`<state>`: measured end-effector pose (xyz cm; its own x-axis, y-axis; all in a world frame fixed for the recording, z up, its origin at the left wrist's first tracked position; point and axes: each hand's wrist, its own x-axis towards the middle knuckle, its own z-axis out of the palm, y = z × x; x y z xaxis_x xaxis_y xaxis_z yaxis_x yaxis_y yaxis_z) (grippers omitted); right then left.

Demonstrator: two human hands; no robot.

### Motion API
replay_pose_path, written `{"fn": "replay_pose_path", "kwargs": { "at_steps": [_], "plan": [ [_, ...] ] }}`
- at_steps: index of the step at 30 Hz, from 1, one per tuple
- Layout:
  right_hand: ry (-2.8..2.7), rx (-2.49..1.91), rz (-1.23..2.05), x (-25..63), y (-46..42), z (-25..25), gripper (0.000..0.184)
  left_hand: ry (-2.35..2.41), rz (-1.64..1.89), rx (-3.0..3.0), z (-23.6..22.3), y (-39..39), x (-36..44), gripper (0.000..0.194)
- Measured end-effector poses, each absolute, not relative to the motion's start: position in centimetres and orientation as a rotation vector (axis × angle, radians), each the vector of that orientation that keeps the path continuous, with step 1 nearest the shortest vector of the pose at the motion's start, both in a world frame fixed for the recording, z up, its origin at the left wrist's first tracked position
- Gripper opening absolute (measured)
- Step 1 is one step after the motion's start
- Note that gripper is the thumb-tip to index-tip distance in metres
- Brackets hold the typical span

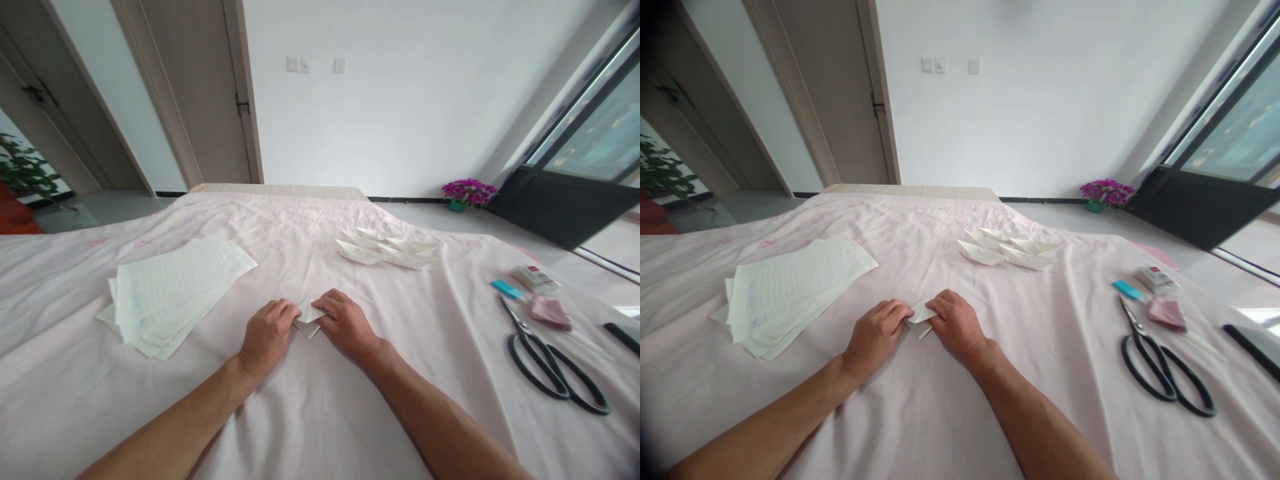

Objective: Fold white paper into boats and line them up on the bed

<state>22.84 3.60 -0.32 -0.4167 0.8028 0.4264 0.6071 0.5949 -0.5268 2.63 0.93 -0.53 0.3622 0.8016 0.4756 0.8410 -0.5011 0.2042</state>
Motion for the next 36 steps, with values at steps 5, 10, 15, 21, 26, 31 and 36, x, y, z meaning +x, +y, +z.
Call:
{"fn": "replay_pose_path", "kwargs": {
  "at_steps": [5,10,15,21,26,31,36],
  "plan": [
    [-2.272,-1.071,0.319,23.6,3.5,-0.3,0.023,-1.389,-0.726,-2.59,-0.6,0.4,2.2,0.022],
    [-2.426,-1.05,0.233,24.3,3.2,0.4,0.024,-1.311,-0.751,-2.57,-0.9,0.3,1.6,0.027],
    [-2.533,-1.041,0.138,24.4,3.0,0.6,0.028,-1.189,-0.799,-2.598,-0.7,0.5,1.5,0.028],
    [-2.557,-0.994,0.046,24.2,2.8,0.6,0.028,-1.085,-0.737,-2.634,-1.1,0.8,1.4,0.033],
    [-2.568,-0.847,-0.044,24.2,2.6,0.6,0.022,-1.039,-0.643,-2.62,-1.4,1.0,1.2,0.036],
    [-2.6,-0.797,-0.06,24.3,2.4,0.5,0.02,-0.949,-0.653,-2.66,-1.2,0.8,0.9,0.037],
    [-2.654,-0.874,-0.014,23.8,1.8,1.0,0.017,-0.901,-0.638,-2.702,-1.0,0.9,0.4,0.035]
  ]
}}
